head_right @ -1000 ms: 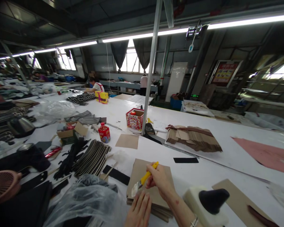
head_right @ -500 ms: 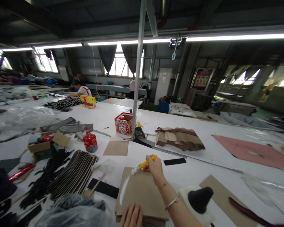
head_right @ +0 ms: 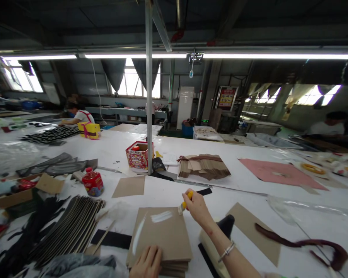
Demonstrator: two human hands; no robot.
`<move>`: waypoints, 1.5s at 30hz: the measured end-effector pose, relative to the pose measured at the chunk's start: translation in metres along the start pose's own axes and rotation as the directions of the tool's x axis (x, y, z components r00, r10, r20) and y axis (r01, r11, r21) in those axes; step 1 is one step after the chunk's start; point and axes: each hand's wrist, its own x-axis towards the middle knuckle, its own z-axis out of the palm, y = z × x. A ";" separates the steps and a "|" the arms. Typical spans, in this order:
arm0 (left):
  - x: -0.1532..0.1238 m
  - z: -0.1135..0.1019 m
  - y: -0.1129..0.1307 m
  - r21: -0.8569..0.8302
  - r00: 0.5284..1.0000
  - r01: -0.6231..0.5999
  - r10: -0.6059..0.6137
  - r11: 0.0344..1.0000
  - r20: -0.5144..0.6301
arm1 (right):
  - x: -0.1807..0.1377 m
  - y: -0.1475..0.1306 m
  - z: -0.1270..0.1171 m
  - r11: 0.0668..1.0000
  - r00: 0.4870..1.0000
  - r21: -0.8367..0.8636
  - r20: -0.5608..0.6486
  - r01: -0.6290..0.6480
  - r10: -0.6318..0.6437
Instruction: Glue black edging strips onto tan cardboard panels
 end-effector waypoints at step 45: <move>0.059 -0.100 -0.006 -0.139 0.721 -0.261 0.288 0.955 0.630 | -0.237 0.040 -0.133 0.777 0.893 0.490 0.007 -0.396 0.451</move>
